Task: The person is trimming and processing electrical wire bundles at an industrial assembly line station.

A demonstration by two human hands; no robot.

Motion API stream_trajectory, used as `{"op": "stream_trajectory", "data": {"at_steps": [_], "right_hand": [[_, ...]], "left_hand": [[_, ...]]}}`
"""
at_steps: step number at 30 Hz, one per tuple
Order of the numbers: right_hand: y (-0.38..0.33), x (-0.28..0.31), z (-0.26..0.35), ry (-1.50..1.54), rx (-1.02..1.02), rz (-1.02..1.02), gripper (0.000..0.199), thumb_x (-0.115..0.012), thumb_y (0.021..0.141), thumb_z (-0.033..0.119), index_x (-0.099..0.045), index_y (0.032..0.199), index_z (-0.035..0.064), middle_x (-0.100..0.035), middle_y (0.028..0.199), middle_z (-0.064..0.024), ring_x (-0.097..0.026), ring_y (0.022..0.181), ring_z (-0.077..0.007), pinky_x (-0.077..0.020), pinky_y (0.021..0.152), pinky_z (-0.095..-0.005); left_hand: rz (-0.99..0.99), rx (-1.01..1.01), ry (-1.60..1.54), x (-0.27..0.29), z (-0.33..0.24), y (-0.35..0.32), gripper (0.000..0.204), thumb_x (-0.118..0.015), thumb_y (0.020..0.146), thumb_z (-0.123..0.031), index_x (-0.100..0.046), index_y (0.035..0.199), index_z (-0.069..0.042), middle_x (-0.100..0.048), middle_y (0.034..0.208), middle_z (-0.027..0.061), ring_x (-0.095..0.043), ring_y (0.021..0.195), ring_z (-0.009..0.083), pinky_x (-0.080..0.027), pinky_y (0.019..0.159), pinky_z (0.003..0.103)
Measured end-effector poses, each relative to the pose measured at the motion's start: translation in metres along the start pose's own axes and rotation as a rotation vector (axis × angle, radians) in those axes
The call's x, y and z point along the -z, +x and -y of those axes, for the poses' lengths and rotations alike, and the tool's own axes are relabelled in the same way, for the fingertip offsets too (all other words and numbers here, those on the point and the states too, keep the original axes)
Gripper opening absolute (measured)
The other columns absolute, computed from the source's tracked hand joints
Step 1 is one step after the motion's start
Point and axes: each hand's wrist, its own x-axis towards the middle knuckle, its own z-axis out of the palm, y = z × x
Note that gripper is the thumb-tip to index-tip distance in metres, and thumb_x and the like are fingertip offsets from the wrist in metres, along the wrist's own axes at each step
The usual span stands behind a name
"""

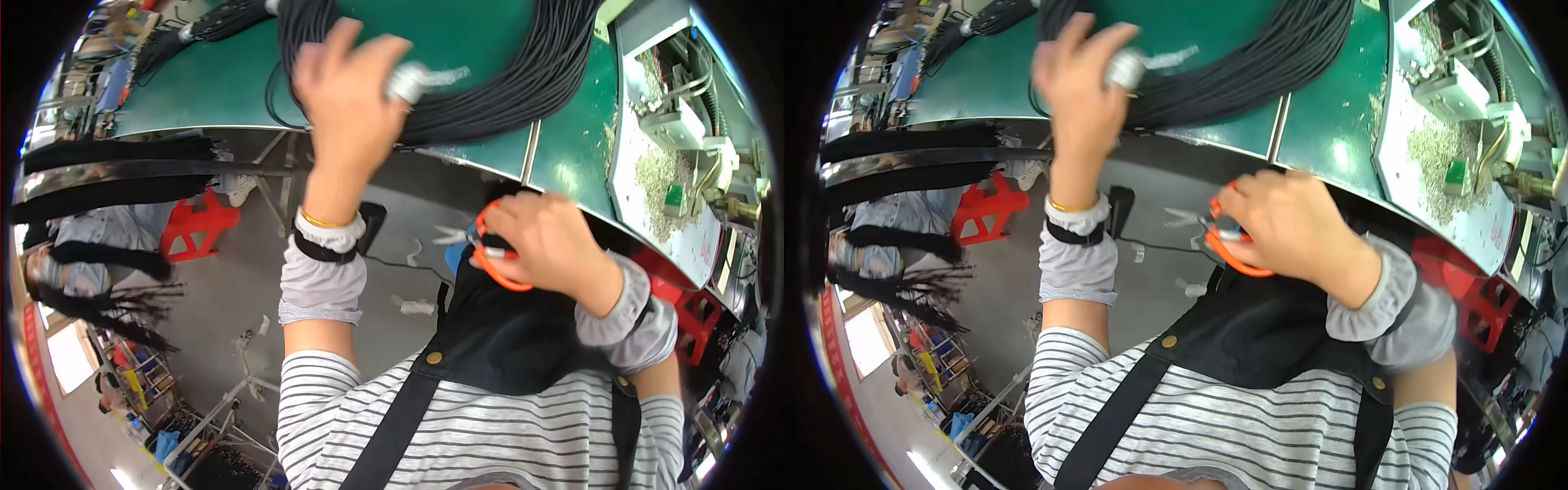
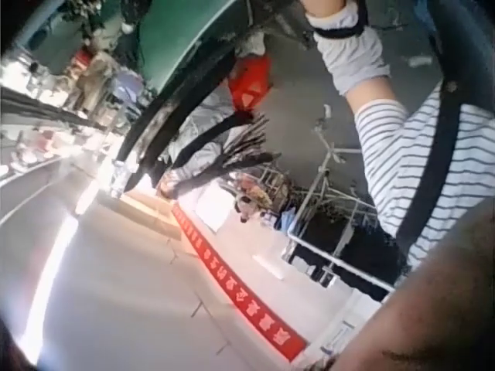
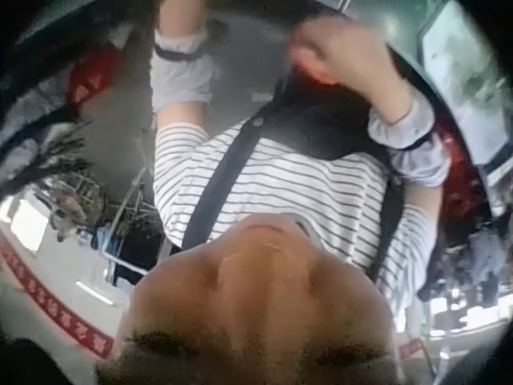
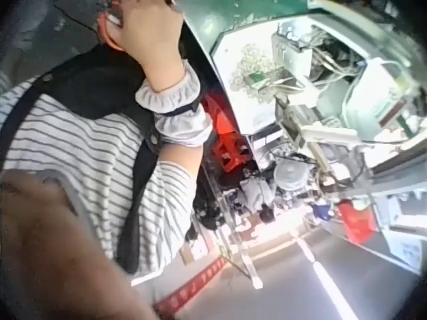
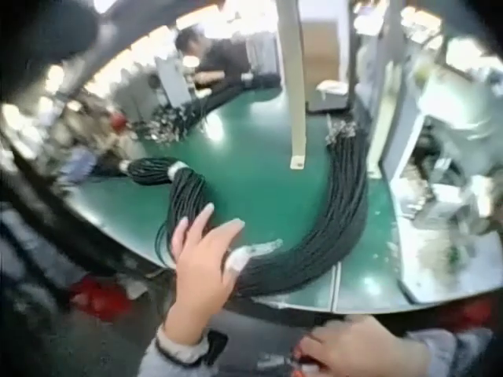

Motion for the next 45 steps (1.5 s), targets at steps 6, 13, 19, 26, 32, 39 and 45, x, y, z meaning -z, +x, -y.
{"op": "stream_trajectory", "data": {"at_steps": [6, 13, 19, 26, 32, 39, 45], "right_hand": [[-0.027, -0.016, 0.013, 0.219, 0.015, 0.027, 0.029, -0.072, 0.061, 0.022, -0.052, 0.075, 0.006, -0.053, 0.067, -0.009, -0.055, 0.061, -0.0279, -0.0428, 0.052, -0.0346], [-0.039, -0.018, 0.011, 0.37, 0.023, 0.067, 0.021, -0.066, 0.064, 0.005, -0.049, 0.077, 0.0034, -0.053, 0.068, -0.0138, -0.054, 0.061, -0.0321, -0.0433, 0.052, -0.0336], [-0.04, -0.026, -0.011, 0.386, 0.093, 0.017, 0.021, -0.066, 0.063, 0.005, -0.051, 0.077, 0.0031, -0.053, 0.064, -0.0138, -0.055, 0.059, -0.0317, -0.0431, 0.05, -0.0368], [-0.058, -0.033, -0.017, 0.478, 0.065, 0.011, 0.017, -0.066, 0.063, 0.002, -0.054, 0.076, 0.0007, -0.054, 0.064, -0.0166, -0.055, 0.06, -0.0329, -0.0427, 0.052, -0.034], [-0.068, -0.029, -0.029, 0.379, 0.001, -0.065, 0.012, -0.065, 0.064, 0.002, -0.056, 0.072, 0.0031, -0.057, 0.067, -0.0143, -0.057, 0.062, -0.0312, -0.0459, 0.054, -0.0348], [-0.084, -0.034, -0.039, 0.597, 0.04, -0.235, 0.009, -0.061, 0.067, -0.003, -0.056, 0.074, 0.0013, -0.062, 0.079, -0.0137, -0.061, 0.066, -0.0278, -0.049, 0.064, -0.035], [-0.083, -0.008, -0.038, 0.855, -0.222, -0.343, 0.015, -0.061, 0.07, -0.001, -0.06, 0.085, 0.0019, -0.063, 0.088, -0.0128, -0.062, 0.084, -0.0274, -0.0482, 0.077, -0.0377]], "left_hand": [[0.112, 0.194, -0.359, 0.011, -0.011, -0.006, 0.026, -0.063, 0.061, -0.007, -0.062, 0.087, -0.012, -0.062, 0.065, 0.0031, -0.06, 0.072, 0.0195, -0.037, 0.084, 0.04], [-0.217, 0.854, -1.774, 0.093, -0.012, 0.008, 0.016, -0.06, 0.075, -0.004, -0.052, 0.089, -0.004, -0.057, 0.066, 0.0029, -0.059, 0.062, 0.0117, -0.044, 0.049, 0.024], [0.153, 0.873, -1.366, 0.121, -0.019, -0.081, 0.015, -0.062, 0.076, -0.007, -0.055, 0.088, -0.003, -0.059, 0.08, 0.0014, -0.057, 0.072, 0.009, -0.046, 0.065, 0.023], [0.545, 0.535, 0.035, 0.047, -0.076, -0.185, 0.025, -0.064, 0.07, -0.013, -0.059, 0.093, -0.005, -0.054, 0.111, 0.0112, -0.053, 0.101, 0.0255, -0.041, 0.086, 0.037], [-0.237, 0.723, -0.116, 0.054, -0.075, -0.077, 0.036, -0.062, 0.07, -0.009, -0.054, 0.104, -0.006, -0.048, 0.117, 0.0132, -0.045, 0.11, 0.0329, -0.035, 0.092, 0.042], [-0.212, 0.473, -0.048, 0.039, -0.069, -0.007, 0.037, -0.064, 0.07, -0.018, -0.053, 0.103, -0.006, -0.044, 0.119, 0.0184, -0.041, 0.113, 0.0344, -0.035, 0.092, 0.041], [-0.616, 1.057, -0.23, -0.01, 0.025, -0.047, 0.049, -0.054, 0.082, -0.025, -0.038, 0.122, 0.001, -0.039, 0.124, 0.0199, -0.037, 0.116, 0.033, -0.03, 0.096, 0.039]]}}
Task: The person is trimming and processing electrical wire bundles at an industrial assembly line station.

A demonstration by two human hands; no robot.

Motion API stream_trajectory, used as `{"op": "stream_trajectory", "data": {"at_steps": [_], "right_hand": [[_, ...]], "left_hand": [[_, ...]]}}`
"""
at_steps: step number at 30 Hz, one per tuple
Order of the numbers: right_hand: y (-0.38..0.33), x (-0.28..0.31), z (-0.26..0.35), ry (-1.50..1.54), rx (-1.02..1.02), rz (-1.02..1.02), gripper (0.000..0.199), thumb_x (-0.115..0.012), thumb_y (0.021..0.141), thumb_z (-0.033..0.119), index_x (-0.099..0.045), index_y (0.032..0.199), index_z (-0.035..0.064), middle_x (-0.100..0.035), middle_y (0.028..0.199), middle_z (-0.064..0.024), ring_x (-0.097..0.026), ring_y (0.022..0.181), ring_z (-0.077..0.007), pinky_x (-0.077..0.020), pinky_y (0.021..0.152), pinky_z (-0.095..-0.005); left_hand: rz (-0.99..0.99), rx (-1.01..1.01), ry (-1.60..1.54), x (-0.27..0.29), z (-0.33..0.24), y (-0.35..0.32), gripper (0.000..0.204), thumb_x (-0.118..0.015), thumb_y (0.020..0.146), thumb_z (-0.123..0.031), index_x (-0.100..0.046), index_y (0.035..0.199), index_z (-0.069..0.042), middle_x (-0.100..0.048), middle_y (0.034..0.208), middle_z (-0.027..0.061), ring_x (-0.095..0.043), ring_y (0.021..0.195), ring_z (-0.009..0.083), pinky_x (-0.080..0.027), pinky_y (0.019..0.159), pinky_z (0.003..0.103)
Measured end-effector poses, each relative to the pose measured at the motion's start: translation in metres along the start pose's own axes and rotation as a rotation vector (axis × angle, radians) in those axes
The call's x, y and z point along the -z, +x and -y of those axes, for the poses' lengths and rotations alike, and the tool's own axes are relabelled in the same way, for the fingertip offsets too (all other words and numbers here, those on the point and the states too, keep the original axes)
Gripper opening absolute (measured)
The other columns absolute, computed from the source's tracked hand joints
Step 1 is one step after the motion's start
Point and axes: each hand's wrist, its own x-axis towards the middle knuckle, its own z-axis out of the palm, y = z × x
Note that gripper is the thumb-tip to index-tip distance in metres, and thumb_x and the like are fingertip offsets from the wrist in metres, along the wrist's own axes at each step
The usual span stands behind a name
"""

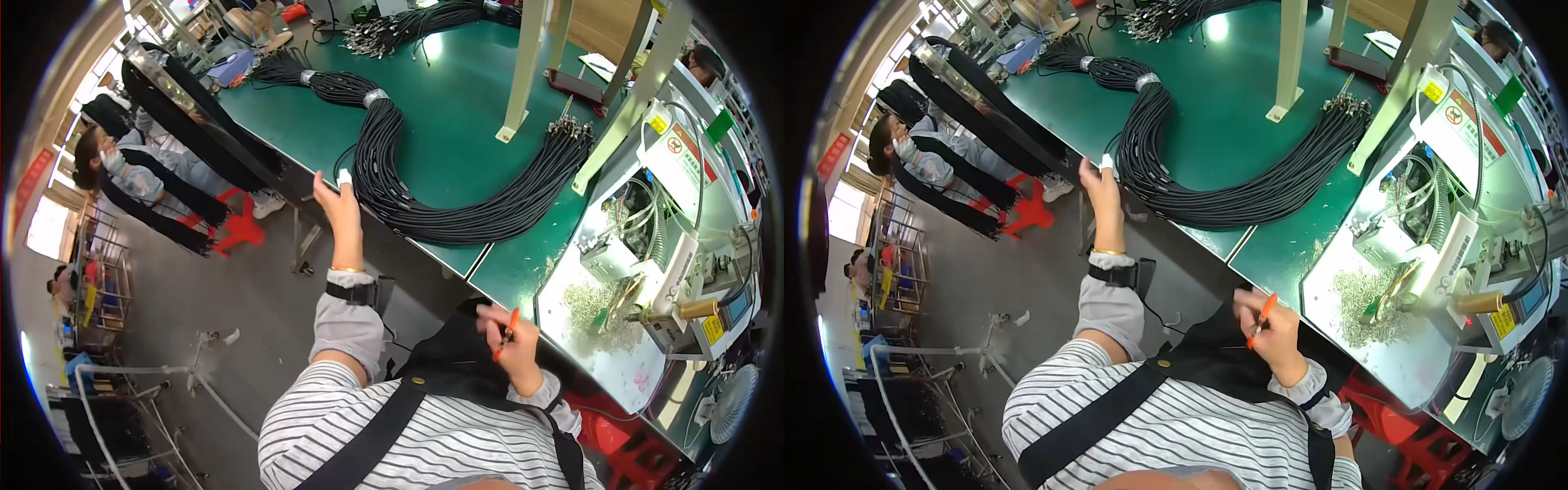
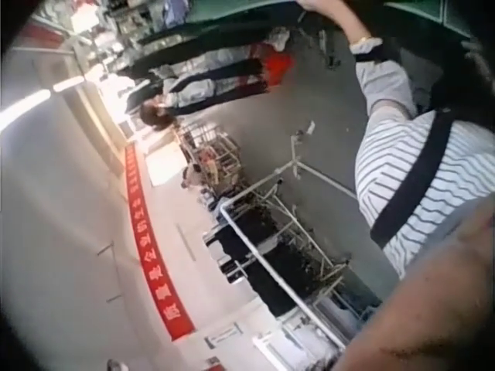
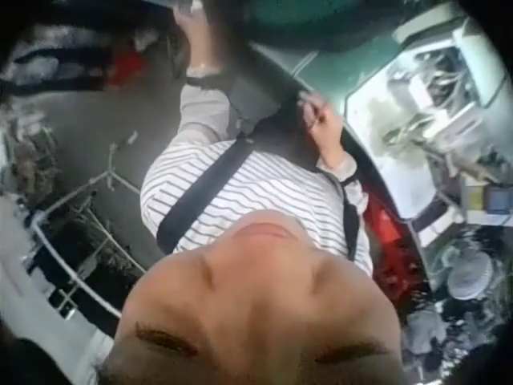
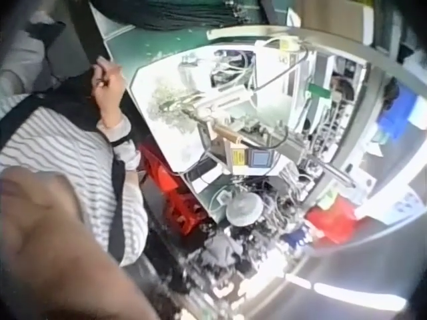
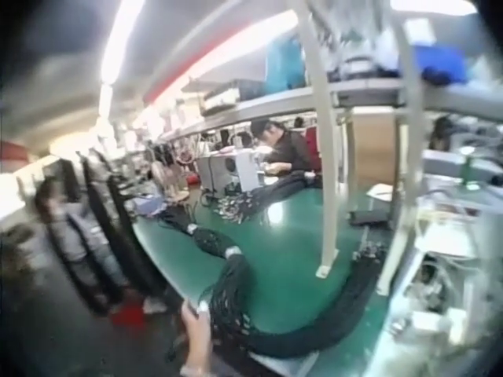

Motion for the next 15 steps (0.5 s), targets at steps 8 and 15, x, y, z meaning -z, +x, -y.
{"op": "stream_trajectory", "data": {"at_steps": [8, 15], "right_hand": [[0.13, -0.045, 0.031, -0.361, 0.506, -0.195, 0.035, -0.066, 0.07, 0.006, -0.054, 0.102, 0.0002, -0.06, 0.097, -0.0159, -0.052, 0.105, -0.0305, -0.0375, 0.089, -0.041], [0.141, -0.055, 0.007, -0.624, 0.405, -0.206, 0.032, -0.074, 0.063, 0.025, -0.054, 0.076, 0.0041, -0.057, 0.075, -0.0086, -0.054, 0.077, -0.0259, -0.0333, 0.091, -0.0409]], "left_hand": [[0.781, 0.377, -0.048, -0.04, 0.0, 0.121, 0.048, -0.047, 0.085, -0.029, -0.039, 0.122, 0.001, -0.046, 0.12, 0.0165, -0.046, 0.109, 0.0233, -0.036, 0.091, 0.032], [1.015, 0.556, -0.104, -0.108, 0.029, 0.18, 0.069, -0.053, 0.078, -0.051, -0.041, 0.12, 0.002, -0.052, 0.108, 0.0243, -0.054, 0.093, 0.0297, -0.044, 0.078, 0.037]]}}
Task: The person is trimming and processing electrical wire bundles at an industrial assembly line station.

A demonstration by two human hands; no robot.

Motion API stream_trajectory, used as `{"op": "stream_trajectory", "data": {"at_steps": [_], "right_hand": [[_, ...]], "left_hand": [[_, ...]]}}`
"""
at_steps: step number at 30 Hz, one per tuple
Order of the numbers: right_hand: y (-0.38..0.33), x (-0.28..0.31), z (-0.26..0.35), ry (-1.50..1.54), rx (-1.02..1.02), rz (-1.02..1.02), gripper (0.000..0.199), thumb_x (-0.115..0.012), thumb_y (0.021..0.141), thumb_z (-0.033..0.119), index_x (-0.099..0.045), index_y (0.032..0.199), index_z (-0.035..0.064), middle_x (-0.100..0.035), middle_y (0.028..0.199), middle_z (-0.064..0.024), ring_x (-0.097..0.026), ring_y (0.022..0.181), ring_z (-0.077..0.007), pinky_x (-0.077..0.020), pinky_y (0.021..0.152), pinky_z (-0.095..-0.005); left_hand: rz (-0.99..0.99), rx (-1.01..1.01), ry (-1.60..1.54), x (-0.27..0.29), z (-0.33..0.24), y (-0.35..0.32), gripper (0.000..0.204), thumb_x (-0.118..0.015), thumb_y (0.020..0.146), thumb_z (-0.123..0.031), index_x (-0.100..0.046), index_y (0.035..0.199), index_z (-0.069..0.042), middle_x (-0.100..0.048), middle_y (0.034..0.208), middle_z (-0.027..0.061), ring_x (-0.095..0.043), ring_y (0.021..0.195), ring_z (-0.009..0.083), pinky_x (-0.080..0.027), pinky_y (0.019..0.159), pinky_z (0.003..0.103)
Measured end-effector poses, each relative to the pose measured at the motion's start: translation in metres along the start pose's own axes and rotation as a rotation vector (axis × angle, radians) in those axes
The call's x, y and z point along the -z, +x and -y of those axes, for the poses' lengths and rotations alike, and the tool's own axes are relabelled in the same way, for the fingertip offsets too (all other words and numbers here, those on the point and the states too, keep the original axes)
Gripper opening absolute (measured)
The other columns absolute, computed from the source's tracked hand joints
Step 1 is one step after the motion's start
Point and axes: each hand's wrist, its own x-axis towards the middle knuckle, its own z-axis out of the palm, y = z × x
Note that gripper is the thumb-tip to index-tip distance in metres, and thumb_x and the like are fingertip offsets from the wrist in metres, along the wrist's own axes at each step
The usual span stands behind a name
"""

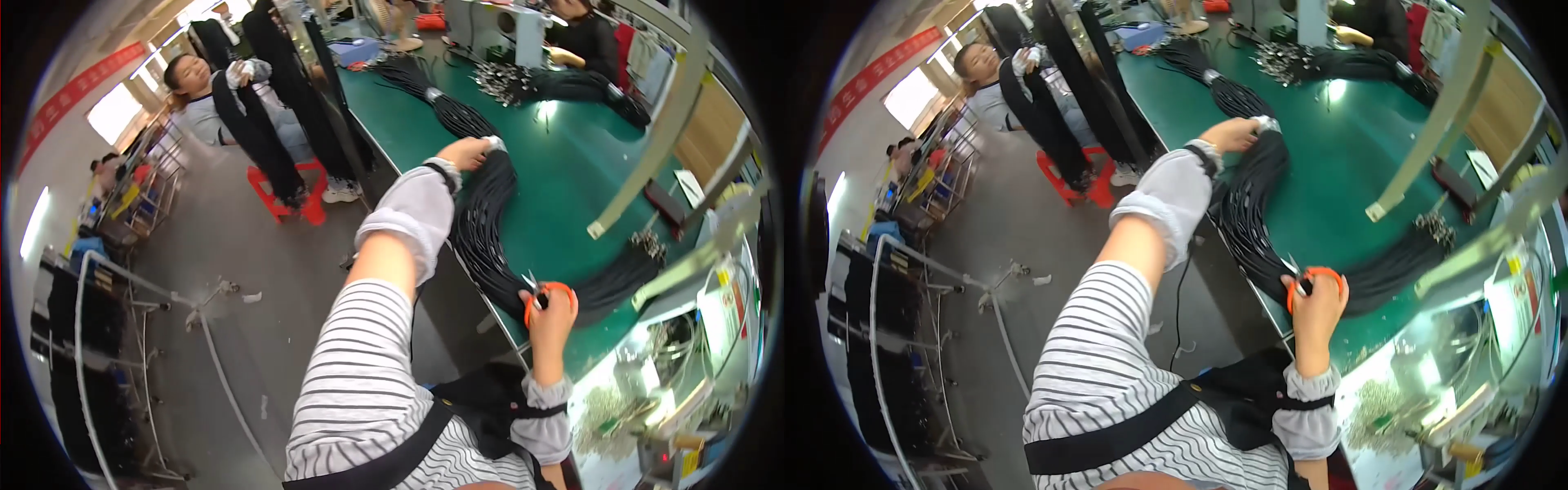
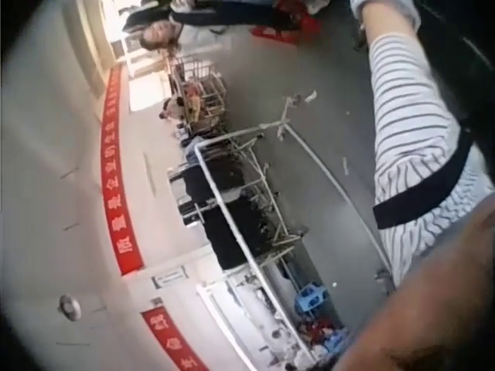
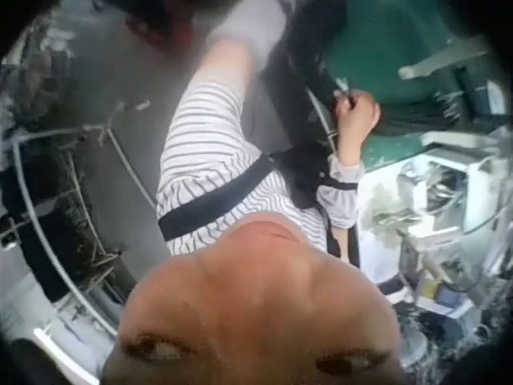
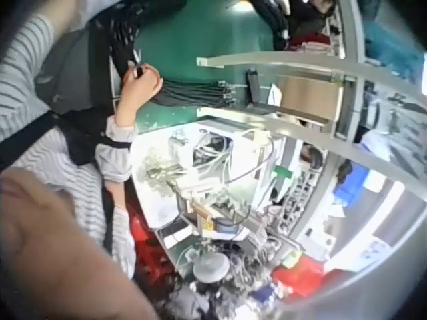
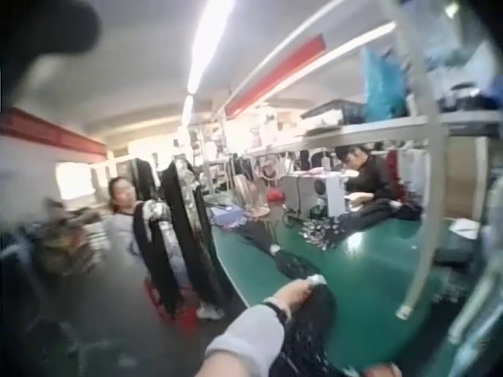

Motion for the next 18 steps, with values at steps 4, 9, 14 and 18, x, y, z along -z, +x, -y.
{"op": "stream_trajectory", "data": {"at_steps": [4, 9, 14, 18], "right_hand": [[0.003, 0.002, -0.008, -0.032, -0.009, -0.066, 0.031, -0.075, 0.062, 0.021, -0.051, 0.072, 0.002, -0.053, 0.069, -0.0112, -0.051, 0.07, -0.0304, -0.0386, 0.072, -0.0406], [0.021, 0.006, -0.038, -0.093, -0.135, -0.174, 0.026, -0.073, 0.063, 0.015, -0.052, 0.071, 0.0023, -0.051, 0.066, -0.0116, -0.05, 0.067, -0.0315, -0.039, 0.066, -0.0389], [0.032, 0.014, -0.018, -0.133, 0.0, -0.402, 0.024, -0.074, 0.063, 0.015, -0.056, 0.074, 0.0045, -0.061, 0.083, -0.0081, -0.055, 0.076, -0.0285, -0.0385, 0.074, -0.0407], [0.007, 0.008, -0.021, -0.079, -0.026, -0.307, 0.023, -0.074, 0.063, 0.013, -0.056, 0.074, 0.0035, -0.061, 0.081, -0.0103, -0.055, 0.074, -0.0276, -0.04, 0.071, -0.0393]], "left_hand": [[-0.097, 0.119, 0.146, -0.022, -0.023, -0.014, 0.068, -0.058, 0.076, -0.044, -0.041, 0.121, 0.004, -0.052, 0.112, 0.0201, -0.053, 0.095, 0.0261, -0.043, 0.08, 0.034], [-0.416, -0.081, 0.253, -0.053, -0.001, 0.02, 0.059, -0.071, 0.065, -0.041, -0.058, 0.101, 0.004, -0.058, 0.095, 0.0115, -0.053, 0.089, 0.0177, -0.043, 0.076, 0.03], [0.053, -0.267, -0.141, -0.054, -0.01, -0.021, 0.035, -0.052, 0.083, -0.032, -0.059, 0.104, -0.004, -0.062, 0.089, 0.0057, -0.058, 0.082, 0.0136, -0.044, 0.071, 0.026], [-0.013, -0.107, -0.316, -0.084, -0.016, 0.001, 0.036, -0.067, 0.069, -0.023, -0.058, 0.094, 0.001, -0.059, 0.092, 0.0101, -0.058, 0.083, 0.0172, -0.047, 0.067, 0.029]]}}
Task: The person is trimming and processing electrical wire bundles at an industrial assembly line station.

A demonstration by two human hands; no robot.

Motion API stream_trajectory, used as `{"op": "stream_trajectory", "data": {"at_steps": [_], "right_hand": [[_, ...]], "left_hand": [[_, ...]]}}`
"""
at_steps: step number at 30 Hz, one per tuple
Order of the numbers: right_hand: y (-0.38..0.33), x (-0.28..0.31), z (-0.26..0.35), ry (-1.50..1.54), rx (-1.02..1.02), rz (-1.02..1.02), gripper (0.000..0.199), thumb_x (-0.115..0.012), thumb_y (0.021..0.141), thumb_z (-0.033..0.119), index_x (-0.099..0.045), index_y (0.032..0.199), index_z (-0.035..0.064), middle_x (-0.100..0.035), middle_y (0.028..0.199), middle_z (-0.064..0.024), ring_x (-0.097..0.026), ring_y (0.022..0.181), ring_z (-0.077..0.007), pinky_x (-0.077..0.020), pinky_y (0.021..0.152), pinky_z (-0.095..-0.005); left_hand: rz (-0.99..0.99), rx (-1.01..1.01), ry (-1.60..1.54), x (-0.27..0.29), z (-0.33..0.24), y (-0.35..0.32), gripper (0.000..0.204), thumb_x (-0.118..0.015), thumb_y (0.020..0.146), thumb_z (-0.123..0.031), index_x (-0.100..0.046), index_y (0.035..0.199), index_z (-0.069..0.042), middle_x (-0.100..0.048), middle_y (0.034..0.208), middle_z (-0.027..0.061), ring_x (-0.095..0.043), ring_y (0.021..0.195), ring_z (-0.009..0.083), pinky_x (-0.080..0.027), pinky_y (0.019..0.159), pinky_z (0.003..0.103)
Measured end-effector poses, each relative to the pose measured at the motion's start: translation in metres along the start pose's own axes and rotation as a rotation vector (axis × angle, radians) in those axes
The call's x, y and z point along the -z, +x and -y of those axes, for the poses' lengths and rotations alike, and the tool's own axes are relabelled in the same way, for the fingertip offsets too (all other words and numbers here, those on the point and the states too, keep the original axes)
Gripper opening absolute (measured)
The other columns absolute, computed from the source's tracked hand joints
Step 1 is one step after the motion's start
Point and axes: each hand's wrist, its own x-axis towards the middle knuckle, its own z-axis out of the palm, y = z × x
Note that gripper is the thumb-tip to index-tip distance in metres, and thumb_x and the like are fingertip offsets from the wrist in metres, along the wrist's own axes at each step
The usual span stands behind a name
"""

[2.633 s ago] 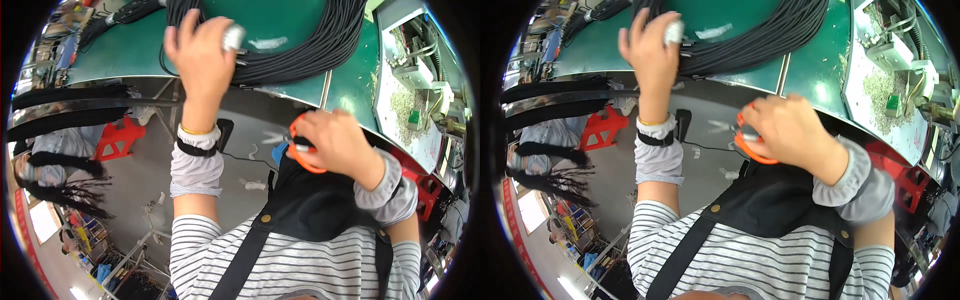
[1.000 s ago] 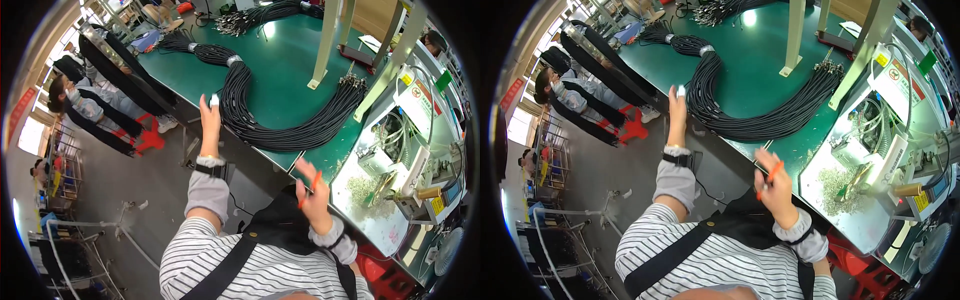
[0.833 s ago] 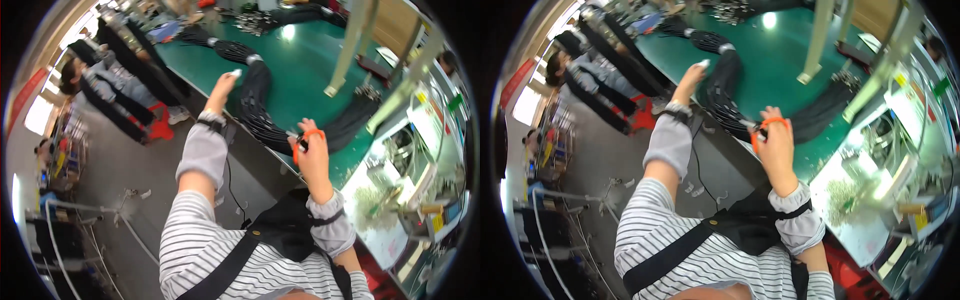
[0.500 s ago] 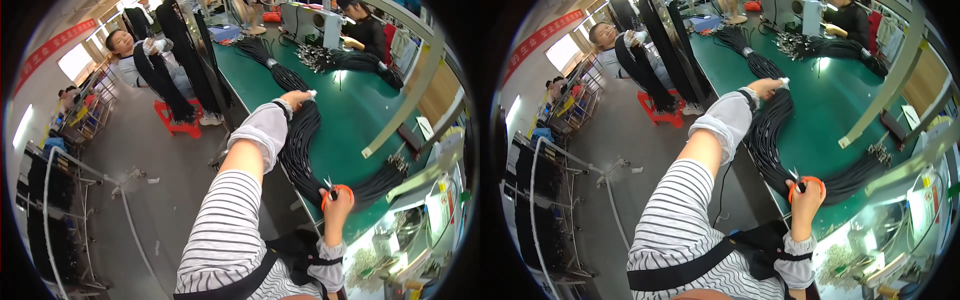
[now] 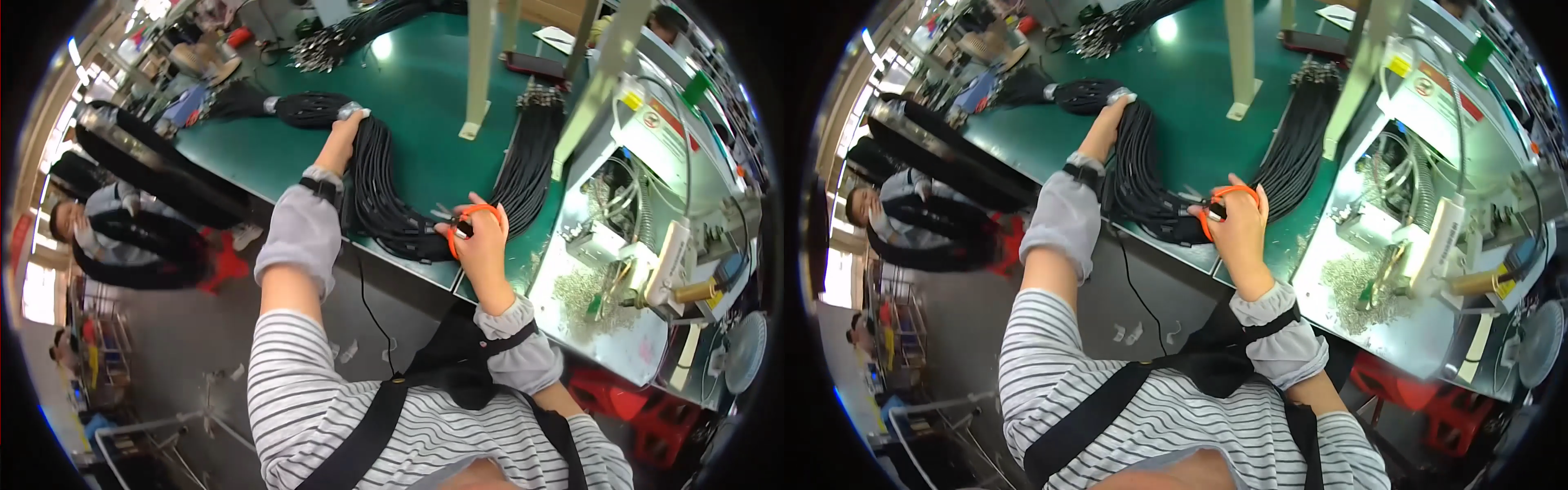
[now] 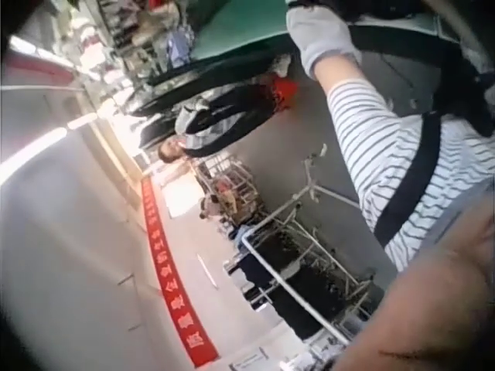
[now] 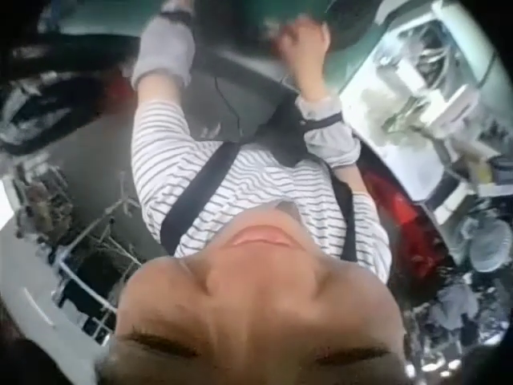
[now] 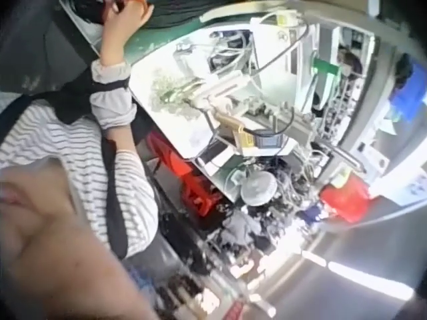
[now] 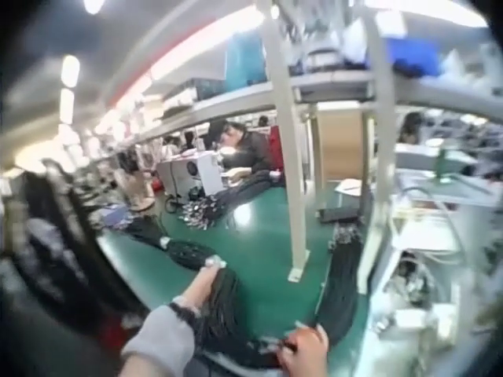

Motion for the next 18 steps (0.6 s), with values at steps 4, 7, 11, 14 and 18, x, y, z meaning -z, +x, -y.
{"op": "stream_trajectory", "data": {"at_steps": [4, 7, 11, 14, 18], "right_hand": [[-0.006, 0.01, -0.02, 0.058, -0.298, -0.081, 0.02, -0.072, 0.066, 0.011, -0.054, 0.07, 0.0023, -0.06, 0.074, -0.0113, -0.056, 0.07, -0.0255, -0.0415, 0.065, -0.037], [-0.005, 0.026, -0.043, 0.077, -0.552, -0.116, 0.019, -0.07, 0.069, 0.011, -0.054, 0.07, 0.0005, -0.057, 0.068, -0.0109, -0.056, 0.066, -0.0236, -0.0417, 0.061, -0.0349], [0.005, 0.037, -0.035, 0.06, -0.539, -0.254, 0.017, -0.068, 0.07, 0.01, -0.055, 0.072, -0.0004, -0.057, 0.065, -0.01, -0.055, 0.066, -0.0229, -0.0423, 0.063, -0.0326], [0.008, 0.043, -0.012, 0.048, -0.271, -0.238, 0.015, -0.068, 0.07, 0.01, -0.056, 0.073, 0.0006, -0.057, 0.065, -0.0092, -0.055, 0.066, -0.0224, -0.0423, 0.066, -0.0325], [-0.015, 0.049, 0.013, 0.297, -0.395, -0.005, 0.011, -0.068, 0.069, 0.008, -0.058, 0.074, 0.0038, -0.057, 0.065, -0.0077, -0.055, 0.066, -0.0225, -0.0409, 0.074, -0.0344]], "left_hand": [[-0.019, -0.051, -0.087, -0.048, 0.008, -0.035, 0.041, -0.066, 0.07, -0.023, -0.055, 0.101, 0.002, -0.058, 0.097, 0.0107, -0.058, 0.083, 0.0194, -0.047, 0.067, 0.029], [0.109, -0.116, -0.225, -0.09, -0.023, -0.083, 0.05, -0.066, 0.071, -0.026, -0.049, 0.108, 0.003, -0.056, 0.101, 0.011, -0.057, 0.087, 0.0208, -0.047, 0.072, 0.033], [0.42, 0.111, 0.229, -0.084, -0.023, -0.063, 0.049, -0.064, 0.074, -0.026, -0.047, 0.11, 0.004, -0.055, 0.102, 0.0116, -0.056, 0.091, 0.0233, -0.046, 0.078, 0.04], [0.215, 0.599, 0.287, -0.045, -0.023, 0.005, 0.045, -0.062, 0.076, -0.028, -0.048, 0.108, 0.002, -0.056, 0.102, 0.0133, -0.054, 0.098, 0.0263, -0.046, 0.08, 0.043], [-0.122, 0.423, -0.253, -0.073, 0.002, 0.013, 0.045, -0.061, 0.077, -0.033, -0.05, 0.105, 0.0, -0.056, 0.101, 0.0164, -0.056, 0.094, 0.0303, -0.047, 0.076, 0.043]]}}
